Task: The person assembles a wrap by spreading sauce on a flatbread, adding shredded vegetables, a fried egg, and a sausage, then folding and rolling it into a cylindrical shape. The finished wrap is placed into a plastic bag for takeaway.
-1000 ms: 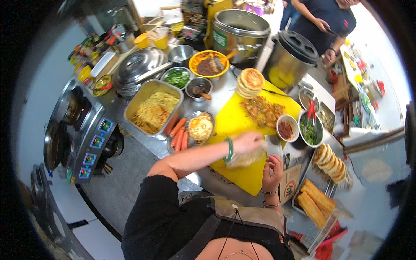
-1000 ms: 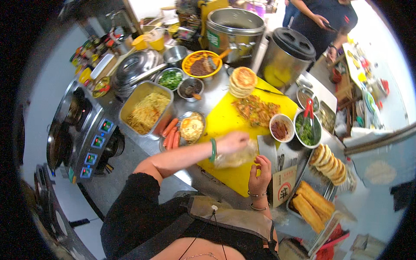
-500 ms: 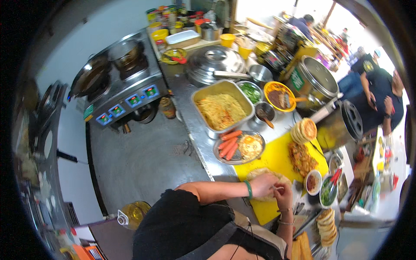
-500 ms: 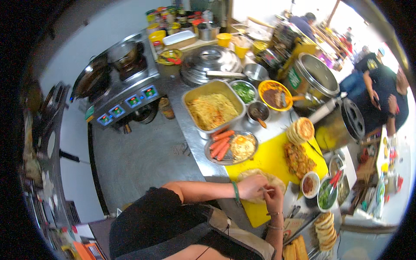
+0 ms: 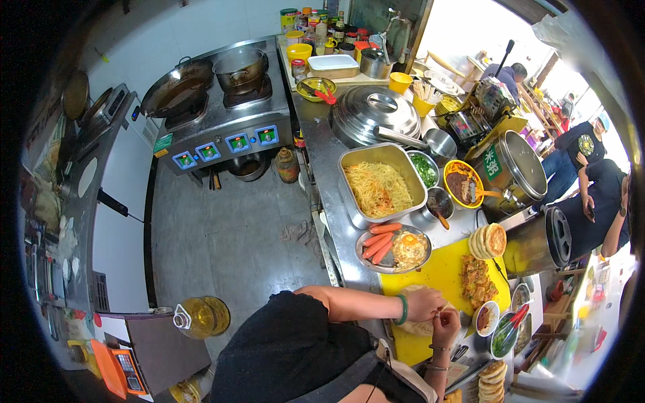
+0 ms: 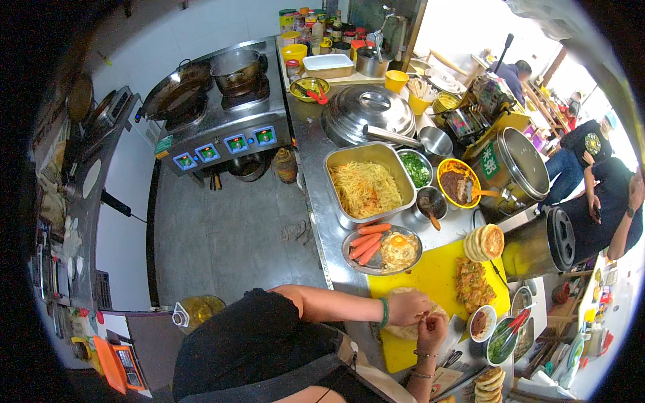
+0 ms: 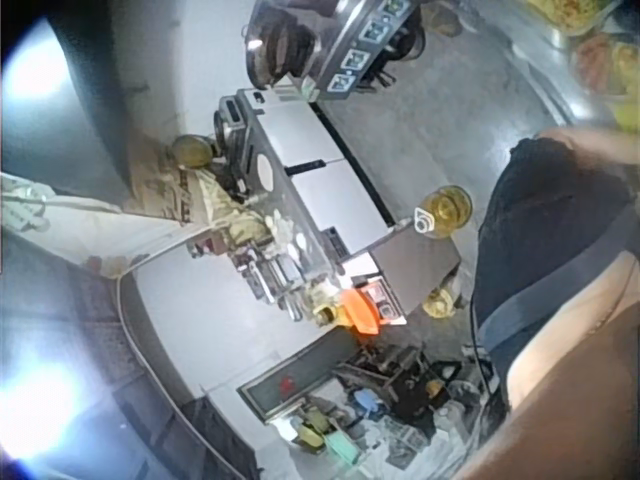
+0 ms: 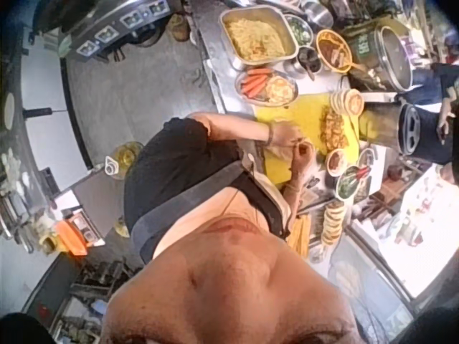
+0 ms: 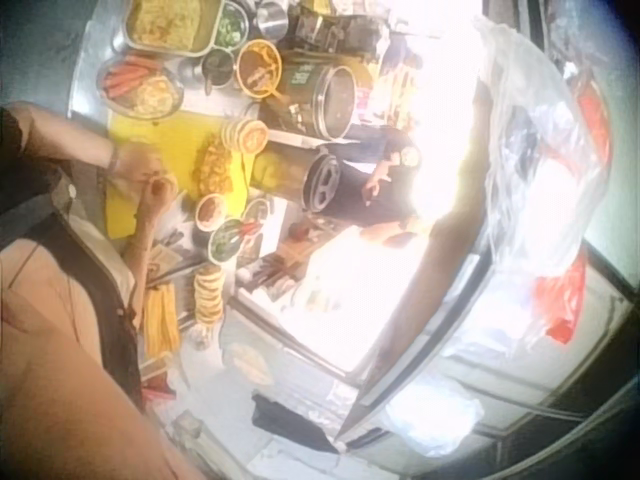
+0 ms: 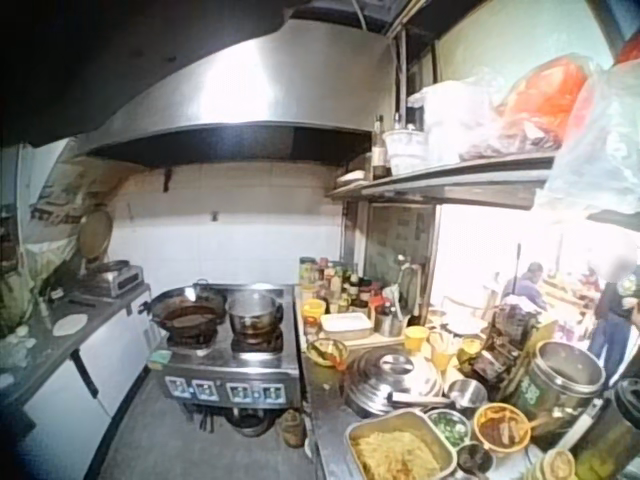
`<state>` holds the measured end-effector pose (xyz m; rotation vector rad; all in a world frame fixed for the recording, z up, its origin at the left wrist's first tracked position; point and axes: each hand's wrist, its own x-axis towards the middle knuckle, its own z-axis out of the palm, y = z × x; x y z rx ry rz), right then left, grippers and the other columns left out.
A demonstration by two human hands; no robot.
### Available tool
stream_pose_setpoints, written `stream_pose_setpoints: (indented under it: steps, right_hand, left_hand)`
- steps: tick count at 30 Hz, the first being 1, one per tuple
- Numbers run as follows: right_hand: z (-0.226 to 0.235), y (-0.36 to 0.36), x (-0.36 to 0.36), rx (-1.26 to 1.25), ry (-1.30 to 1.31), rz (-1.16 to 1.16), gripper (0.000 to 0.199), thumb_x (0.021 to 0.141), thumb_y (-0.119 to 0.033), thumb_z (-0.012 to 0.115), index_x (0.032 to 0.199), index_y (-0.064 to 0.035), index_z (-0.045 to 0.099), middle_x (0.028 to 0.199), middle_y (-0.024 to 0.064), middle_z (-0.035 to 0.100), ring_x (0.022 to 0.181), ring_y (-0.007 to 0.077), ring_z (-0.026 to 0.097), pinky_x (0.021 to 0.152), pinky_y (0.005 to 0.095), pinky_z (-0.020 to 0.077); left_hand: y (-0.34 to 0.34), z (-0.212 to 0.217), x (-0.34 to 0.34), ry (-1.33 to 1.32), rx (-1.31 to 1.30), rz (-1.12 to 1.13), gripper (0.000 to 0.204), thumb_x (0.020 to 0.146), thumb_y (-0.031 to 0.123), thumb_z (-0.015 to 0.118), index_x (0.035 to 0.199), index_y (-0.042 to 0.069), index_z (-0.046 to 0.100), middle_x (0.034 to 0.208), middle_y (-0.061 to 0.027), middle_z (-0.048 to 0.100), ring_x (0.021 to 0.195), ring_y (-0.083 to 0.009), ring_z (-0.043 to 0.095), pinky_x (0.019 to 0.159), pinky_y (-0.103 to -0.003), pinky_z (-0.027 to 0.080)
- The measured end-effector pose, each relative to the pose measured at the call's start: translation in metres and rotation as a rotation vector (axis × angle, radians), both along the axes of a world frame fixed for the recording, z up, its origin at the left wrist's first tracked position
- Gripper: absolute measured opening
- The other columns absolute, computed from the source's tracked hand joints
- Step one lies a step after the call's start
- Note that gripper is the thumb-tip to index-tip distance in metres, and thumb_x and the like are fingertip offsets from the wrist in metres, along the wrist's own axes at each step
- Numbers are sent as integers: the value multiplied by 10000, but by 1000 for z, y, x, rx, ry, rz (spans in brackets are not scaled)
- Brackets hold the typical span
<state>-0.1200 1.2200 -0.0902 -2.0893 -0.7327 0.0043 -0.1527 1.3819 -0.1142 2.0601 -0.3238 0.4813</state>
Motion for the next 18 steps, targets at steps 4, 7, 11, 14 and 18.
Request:
stream_pose_setpoints:
  steps: [4,7,11,14,18]
  right_hand:
    - [3,-2,-3,17,144,6,123,789,45,649,790,14,531,923,64,535,743,101,532,629,215,451]
    - [-7,-12,-4,76,249,4,117,805,35,649,802,16,533,992,53,537,767,99,542,672,211,466]
    - [-11,-18,-8,-54,206,-11,119,772,-12,680,794,-2,564,945,34,558,732,85,524,621,215,433]
    - [2,-4,-13,32,209,-104,114,780,-40,679,809,11,582,965,45,582,704,76,512,606,213,415]
    - [-8,-13,-8,123,300,-123,106,806,-33,672,815,17,580,1032,59,557,740,78,538,639,209,454]
  left_hand:
    - [-2,-2,5,232,-195,-147,124,814,101,588,902,35,531,823,-169,582,783,-365,580,686,-426,455]
    - [-11,-4,6,193,-317,-160,80,828,80,567,878,27,533,820,-185,582,778,-372,582,675,-417,451]
    - [-15,-22,16,143,-237,-204,99,831,118,572,862,32,535,810,-182,575,762,-345,581,669,-405,449]
    - [0,5,10,327,-205,-216,133,818,158,598,830,32,558,786,-153,589,723,-287,578,672,-375,468]
    - [-4,-3,10,396,-259,-258,117,809,106,618,881,14,625,772,-139,629,697,-239,603,642,-348,481]
